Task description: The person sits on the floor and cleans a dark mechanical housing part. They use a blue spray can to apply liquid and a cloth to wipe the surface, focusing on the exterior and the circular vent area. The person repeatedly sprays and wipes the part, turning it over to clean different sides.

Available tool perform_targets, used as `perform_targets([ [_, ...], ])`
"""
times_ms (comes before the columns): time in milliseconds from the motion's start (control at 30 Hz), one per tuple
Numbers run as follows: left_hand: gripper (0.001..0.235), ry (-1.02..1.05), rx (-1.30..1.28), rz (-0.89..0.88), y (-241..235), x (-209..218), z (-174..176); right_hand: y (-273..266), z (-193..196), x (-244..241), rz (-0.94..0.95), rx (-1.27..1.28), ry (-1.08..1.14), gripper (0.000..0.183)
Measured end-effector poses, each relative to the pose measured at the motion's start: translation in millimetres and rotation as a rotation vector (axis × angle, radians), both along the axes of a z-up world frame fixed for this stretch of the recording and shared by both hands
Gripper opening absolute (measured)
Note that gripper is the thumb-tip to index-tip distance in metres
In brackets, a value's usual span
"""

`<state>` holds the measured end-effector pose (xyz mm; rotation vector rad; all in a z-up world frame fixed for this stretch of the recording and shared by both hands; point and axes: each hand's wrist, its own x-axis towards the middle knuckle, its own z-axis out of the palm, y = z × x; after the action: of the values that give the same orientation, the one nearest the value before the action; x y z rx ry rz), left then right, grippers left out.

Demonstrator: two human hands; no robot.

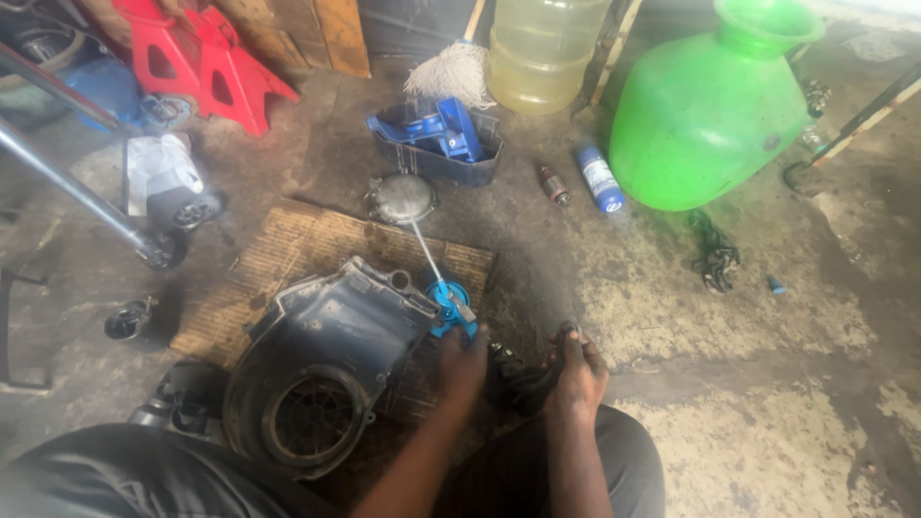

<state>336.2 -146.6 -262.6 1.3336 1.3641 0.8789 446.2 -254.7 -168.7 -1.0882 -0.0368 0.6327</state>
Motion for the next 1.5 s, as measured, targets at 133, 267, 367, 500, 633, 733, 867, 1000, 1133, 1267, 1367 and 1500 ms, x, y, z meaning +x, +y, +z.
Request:
perform_targets([
  [133,0.055,-0.600,-0.453,0.359,-1.2,30.9,40.7,0.1,-8.6,4.1,-0.043,-0.006,-0.018,0.018],
  [267,0.060,-0.262,-0.324,0.449,6.9,49.0,69.8,4.4,-1.9,8.5,-0.009,0.030,-0.062,0.021],
  [367,0.059,-0.127,-0.185,0.521,16.4,43.8,77.2,12.2,2.0,12.5,0.030,0.079,-0.136,0.024],
  [500,0.050,0.091,-0.207,0.413,23.3,16.3,93.3,21.4,4.1,11.3,0.037,0.053,-0.180,0.022],
  [633,0.035,-0.262,0.001,0.277,23.2,21.3,88.4,11.5,22.9,7.2,-0.005,0.034,-0.182,0.017],
  [733,0.011,-0.787,0.085,0.106,36.6,10.8,85.9,4.0,39.2,2.5,-0.055,0.063,-0.137,0.018],
  [867,0.006,-0.773,0.258,0.031,54.6,-56.3,118.5,-6.8,50.1,11.4,0.104,0.188,-0.054,0.008],
  [1000,0.011,-0.571,0.138,0.114,67.8,-152.2,173.9,-3.7,72.7,12.6,0.183,0.262,-0.049,0.018],
  [1133,0.027,-0.339,0.171,0.176,72.5,-216.9,223.9,26.2,106.4,12.1,0.329,0.181,-0.169,0.032],
  [1267,0.030,-0.330,0.131,0.189,85.5,-253.9,217.4,71.6,106.8,1.1,0.391,0.057,-0.296,0.031],
  [1367,0.028,-0.269,0.275,0.110,104.0,-261.9,179.3,92.9,76.7,-15.7,0.430,-0.006,-0.350,0.030],
  [1500,0.022,-0.231,0.188,0.117,104.7,-257.1,151.8,102.6,33.6,-28.1,0.518,0.019,-0.250,0.028],
])
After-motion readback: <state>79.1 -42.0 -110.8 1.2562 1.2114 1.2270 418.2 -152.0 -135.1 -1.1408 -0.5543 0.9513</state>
